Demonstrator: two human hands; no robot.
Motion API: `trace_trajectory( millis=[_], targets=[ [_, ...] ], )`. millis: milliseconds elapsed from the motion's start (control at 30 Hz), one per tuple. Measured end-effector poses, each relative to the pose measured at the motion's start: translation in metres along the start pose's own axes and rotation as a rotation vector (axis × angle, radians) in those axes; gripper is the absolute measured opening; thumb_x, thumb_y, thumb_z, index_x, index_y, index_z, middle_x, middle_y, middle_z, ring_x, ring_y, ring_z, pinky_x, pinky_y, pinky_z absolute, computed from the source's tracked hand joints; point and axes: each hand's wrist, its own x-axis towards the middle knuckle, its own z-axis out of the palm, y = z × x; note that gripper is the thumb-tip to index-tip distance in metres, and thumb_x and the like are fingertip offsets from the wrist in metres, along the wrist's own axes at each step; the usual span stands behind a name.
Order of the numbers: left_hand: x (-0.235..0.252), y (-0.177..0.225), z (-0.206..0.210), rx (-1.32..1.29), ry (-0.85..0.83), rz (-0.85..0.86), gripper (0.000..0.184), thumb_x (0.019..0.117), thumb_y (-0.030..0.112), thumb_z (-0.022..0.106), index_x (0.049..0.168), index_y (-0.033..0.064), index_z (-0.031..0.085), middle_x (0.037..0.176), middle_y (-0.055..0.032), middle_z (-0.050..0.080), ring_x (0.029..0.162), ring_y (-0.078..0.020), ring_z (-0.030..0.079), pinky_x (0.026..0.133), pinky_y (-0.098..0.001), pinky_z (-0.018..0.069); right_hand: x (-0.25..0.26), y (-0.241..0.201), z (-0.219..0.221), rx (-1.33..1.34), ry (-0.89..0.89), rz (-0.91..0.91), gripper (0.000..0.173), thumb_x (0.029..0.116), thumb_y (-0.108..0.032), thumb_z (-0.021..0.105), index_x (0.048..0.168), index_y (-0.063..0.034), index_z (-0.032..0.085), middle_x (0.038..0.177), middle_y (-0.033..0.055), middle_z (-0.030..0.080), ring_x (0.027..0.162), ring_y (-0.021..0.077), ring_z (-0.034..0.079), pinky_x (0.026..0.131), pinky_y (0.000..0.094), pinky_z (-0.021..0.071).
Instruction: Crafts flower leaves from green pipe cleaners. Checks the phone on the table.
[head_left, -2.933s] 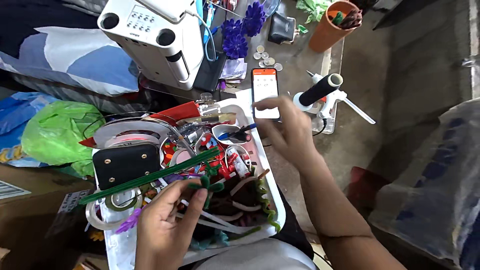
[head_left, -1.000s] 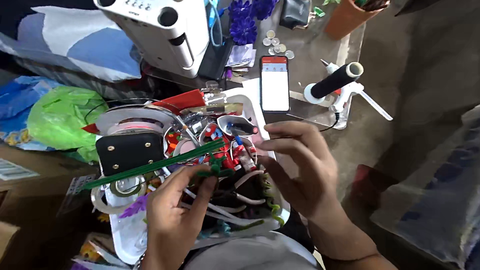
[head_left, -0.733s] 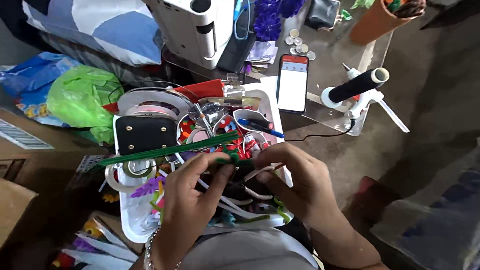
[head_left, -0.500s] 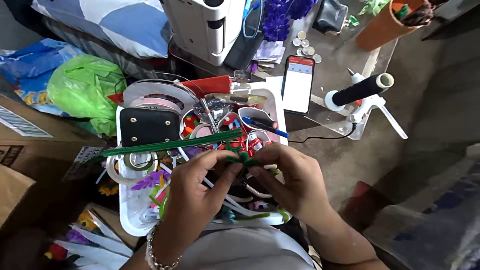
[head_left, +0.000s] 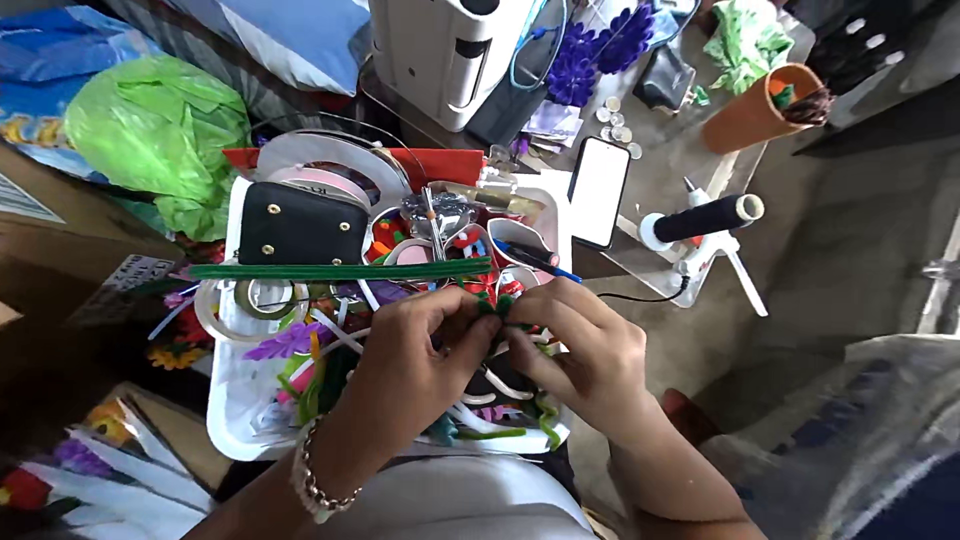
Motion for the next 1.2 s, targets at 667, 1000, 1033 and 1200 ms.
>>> trace_trajectory(
  millis=[667,1000,1033,1200],
  targets=[
    [-0.002,0.009,-0.002,0.249,0.124,0.287,0.024,0.1024,0.022,0.059,0.099,0.0035,0.073,0.085,-0.0029,0.070,0.080,0.0005,0.064,0.074,-0.0115,0.0511,-0.007,-0.003,0.006,0.666,0.059,0.300,0.014,0.0993,-0.014,0.067,0.106,-0.0017,0.068,0.103,-0.0002,0.070,0.092,0.0013,0.067,0.080,0.0188,0.0585],
    [-0.005,-0.002,-0.005,-0.037,-0.018,0.074,0.017,0.0975,0.023,0.063,0.093,0.0084,0.071,0.081,0.0076,0.069,0.071,0.0072,0.062,0.063,-0.0095,0.0525,-0.006,0.002,0.000,-0.243,0.073,-0.421,0.004,0.1017,-0.005,0.058,0.102,-0.0035,0.062,0.098,0.0115,0.064,0.093,0.0219,0.062,0.095,0.0319,0.0508],
    [-0.004,-0.004,-0.008,-0.131,-0.085,-0.030,0.014,0.0976,0.022,0.064,0.092,0.0101,0.070,0.078,0.0099,0.068,0.067,0.0066,0.062,0.060,-0.0103,0.0521,-0.004,0.005,-0.004,-0.326,0.049,-0.549,0.006,0.1003,-0.002,0.059,0.100,-0.0012,0.065,0.096,0.0126,0.066,0.089,0.0233,0.063,0.093,0.0334,0.0508],
    [-0.004,-0.008,-0.012,-0.095,-0.083,-0.099,0.018,0.0987,0.028,0.065,0.094,0.0117,0.070,0.079,0.0107,0.068,0.068,0.0052,0.063,0.062,-0.0121,0.0540,0.000,0.011,-0.008,-0.299,-0.021,-0.454,0.011,0.1020,-0.007,0.058,0.107,-0.0043,0.068,0.101,0.0113,0.071,0.093,0.0229,0.067,0.094,0.0350,0.0520]
  ],
)
